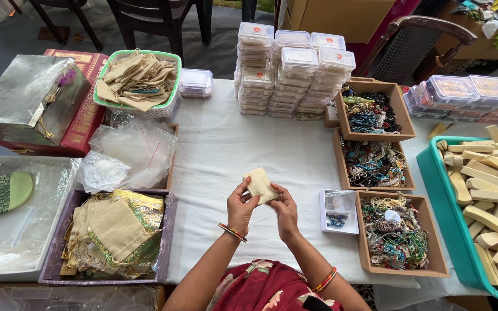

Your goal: The person straightens a beaded necklace on a white tablecloth, then places it into a small plastic bag. They then put the bagged necklace into a small cloth pouch, tie the pouch closed, and place it into a clear plastic container.

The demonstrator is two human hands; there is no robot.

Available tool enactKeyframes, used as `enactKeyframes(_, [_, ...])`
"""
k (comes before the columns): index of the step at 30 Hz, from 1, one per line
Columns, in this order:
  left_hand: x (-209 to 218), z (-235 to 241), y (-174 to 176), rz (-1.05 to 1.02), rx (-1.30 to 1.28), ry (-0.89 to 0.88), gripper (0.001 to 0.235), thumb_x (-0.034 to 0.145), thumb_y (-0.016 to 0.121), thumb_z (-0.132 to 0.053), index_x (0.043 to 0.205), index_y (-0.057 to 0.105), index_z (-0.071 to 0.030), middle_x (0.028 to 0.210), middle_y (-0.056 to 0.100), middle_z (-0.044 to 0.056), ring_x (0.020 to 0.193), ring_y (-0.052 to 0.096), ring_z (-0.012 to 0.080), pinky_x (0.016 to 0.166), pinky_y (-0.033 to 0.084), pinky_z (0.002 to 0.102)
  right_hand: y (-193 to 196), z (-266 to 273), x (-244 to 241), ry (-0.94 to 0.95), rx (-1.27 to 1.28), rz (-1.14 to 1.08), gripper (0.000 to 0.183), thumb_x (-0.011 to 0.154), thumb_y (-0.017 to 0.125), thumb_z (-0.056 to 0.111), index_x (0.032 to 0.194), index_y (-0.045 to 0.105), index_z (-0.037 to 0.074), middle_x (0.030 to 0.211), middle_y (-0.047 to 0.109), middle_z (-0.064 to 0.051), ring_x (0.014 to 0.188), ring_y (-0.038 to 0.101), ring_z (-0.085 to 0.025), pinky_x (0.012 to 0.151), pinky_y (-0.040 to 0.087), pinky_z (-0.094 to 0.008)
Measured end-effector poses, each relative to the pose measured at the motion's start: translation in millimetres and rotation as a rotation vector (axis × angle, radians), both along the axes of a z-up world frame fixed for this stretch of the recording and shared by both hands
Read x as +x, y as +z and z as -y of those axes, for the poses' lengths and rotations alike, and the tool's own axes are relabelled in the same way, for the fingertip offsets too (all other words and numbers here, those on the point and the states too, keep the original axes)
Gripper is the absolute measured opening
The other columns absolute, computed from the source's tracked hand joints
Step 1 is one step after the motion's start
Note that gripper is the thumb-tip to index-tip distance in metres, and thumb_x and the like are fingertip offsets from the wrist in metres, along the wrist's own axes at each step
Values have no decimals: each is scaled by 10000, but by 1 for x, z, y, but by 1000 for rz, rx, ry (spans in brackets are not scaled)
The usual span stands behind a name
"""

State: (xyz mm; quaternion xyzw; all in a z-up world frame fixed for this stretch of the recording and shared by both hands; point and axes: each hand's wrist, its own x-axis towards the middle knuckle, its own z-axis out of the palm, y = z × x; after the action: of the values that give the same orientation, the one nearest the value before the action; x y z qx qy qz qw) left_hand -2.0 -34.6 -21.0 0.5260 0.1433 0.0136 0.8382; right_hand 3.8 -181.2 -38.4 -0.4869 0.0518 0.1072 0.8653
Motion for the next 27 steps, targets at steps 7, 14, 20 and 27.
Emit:
enactKeyframes(7, [8,-15,-15,-107,-74,-81,610,869,624,4,1464,491,-10,1285,668,108,1044,709,169,845,643,310,25,9,2,-54,-1282,1066,578,750,706,-12,1309,623,110,1392,605,-124,1337,526,-392,1173,271,-529])
enactKeyframes(14, [3,-37,27,-36,878,-379,308,863,764,-265,1137,784,-126,1054,770,108,929,720,199,790,543,284,-4,39,24,169,-747,499,351,938,670,43,1273,726,135,1210,767,-48,1117,720,-182,938,613,-340])
enactKeyframes(20, [2,-42,27,263,986,-360,172,762,845,-178,850,771,-49,1004,674,73,910,686,234,720,589,337,-21,48,30,270,-516,294,249,978,663,155,1190,764,70,1052,793,-62,974,714,-134,876,596,-293])
enactKeyframes(27, [0,-39,46,39,506,-523,328,849,791,-118,1124,622,-64,964,745,76,852,718,159,728,591,298,-38,54,40,258,-457,153,239,1011,713,251,992,780,22,847,735,-48,795,637,-126,760,512,-296])
